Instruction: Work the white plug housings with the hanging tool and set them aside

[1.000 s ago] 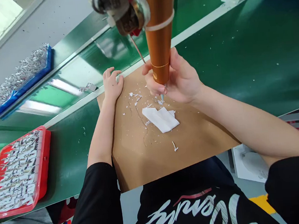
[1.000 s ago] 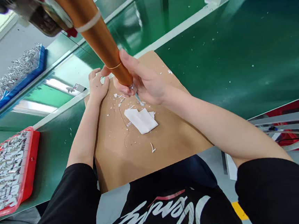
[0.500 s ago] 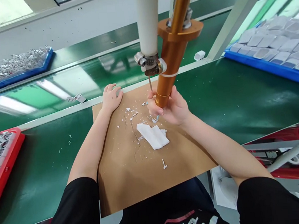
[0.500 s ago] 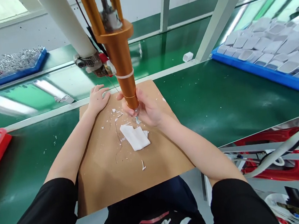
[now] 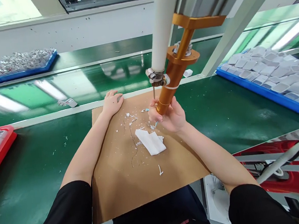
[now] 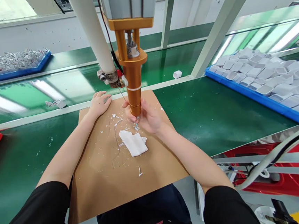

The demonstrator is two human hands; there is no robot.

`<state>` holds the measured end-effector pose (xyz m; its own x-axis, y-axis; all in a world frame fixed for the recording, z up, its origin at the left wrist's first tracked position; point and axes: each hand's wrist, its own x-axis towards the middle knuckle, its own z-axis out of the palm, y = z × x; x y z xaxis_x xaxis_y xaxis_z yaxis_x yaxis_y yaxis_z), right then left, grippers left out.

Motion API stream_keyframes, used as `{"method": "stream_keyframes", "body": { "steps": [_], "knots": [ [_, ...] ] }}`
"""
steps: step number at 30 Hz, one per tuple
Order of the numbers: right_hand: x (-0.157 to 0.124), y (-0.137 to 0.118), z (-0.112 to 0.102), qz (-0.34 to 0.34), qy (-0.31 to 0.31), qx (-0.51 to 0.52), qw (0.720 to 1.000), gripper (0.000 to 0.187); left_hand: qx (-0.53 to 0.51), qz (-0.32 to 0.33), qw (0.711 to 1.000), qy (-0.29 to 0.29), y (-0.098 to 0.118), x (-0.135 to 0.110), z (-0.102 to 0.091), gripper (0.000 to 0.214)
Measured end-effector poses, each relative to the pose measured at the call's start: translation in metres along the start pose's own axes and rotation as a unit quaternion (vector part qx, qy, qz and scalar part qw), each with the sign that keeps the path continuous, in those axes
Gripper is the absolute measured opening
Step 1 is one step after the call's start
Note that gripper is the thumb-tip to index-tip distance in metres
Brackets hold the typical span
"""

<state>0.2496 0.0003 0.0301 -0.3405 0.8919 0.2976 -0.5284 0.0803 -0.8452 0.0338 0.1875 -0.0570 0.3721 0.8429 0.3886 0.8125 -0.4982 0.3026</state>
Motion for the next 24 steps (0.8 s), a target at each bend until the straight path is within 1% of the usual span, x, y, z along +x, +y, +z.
{"method": "stream_keyframes", "body": {
  "steps": [4, 7, 9, 11, 13, 14, 15, 16, 18, 20, 22, 24],
  "knots": [
    [-0.002, -0.005, 0.000, -0.006, -0.011, -0.033, 0.999, 0.053, -0.007, -0.004, 1.000, -0.010, 0.001, 0.001, 0.001, 0.037],
    [-0.003, -0.014, 0.002, 0.007, -0.012, -0.062, 0.998, 0.062, -0.012, 0.001, 1.000, -0.011, 0.000, 0.001, 0.003, 0.036],
    [-0.001, -0.019, 0.002, 0.023, 0.014, -0.092, 0.995, 0.064, -0.016, 0.001, 1.000, -0.013, -0.001, 0.002, 0.004, 0.035],
    [0.003, -0.018, -0.001, 0.035, 0.073, -0.132, 0.988, 0.053, -0.020, -0.001, 1.000, -0.014, -0.001, 0.002, 0.005, 0.035],
    [0.008, -0.008, -0.009, 0.054, 0.163, -0.188, 0.967, 0.040, -0.023, -0.003, 1.000, -0.015, 0.000, 0.002, 0.005, 0.034],
    [0.011, -0.001, -0.016, 0.068, 0.209, -0.220, 0.950, 0.035, -0.024, -0.003, 1.000, -0.015, 0.001, 0.002, 0.005, 0.034],
    [0.014, 0.008, -0.023, 0.077, 0.259, -0.263, 0.926, 0.033, -0.025, -0.004, 1.000, -0.016, 0.002, 0.002, 0.004, 0.034],
    [0.016, 0.017, -0.030, 0.072, 0.284, -0.284, 0.913, 0.030, -0.026, -0.004, 0.999, -0.017, 0.003, 0.002, 0.004, 0.034],
    [0.020, 0.030, -0.045, 0.059, 0.304, -0.317, 0.896, 0.025, -0.028, -0.004, 0.999, -0.021, 0.005, 0.003, 0.003, 0.033],
    [0.023, 0.035, -0.058, 0.035, 0.310, -0.356, 0.881, 0.022, -0.031, -0.004, 0.999, -0.024, 0.006, 0.003, 0.003, 0.032],
    [0.026, 0.031, -0.068, 0.005, 0.321, -0.401, 0.858, 0.021, -0.033, -0.006, 0.999, -0.025, 0.006, 0.003, 0.003, 0.032],
    [0.028, 0.023, -0.078, -0.014, 0.330, -0.450, 0.830, 0.022, -0.036, -0.008, 0.999, -0.025, 0.007, 0.004, 0.003, 0.031]
  ]
}}
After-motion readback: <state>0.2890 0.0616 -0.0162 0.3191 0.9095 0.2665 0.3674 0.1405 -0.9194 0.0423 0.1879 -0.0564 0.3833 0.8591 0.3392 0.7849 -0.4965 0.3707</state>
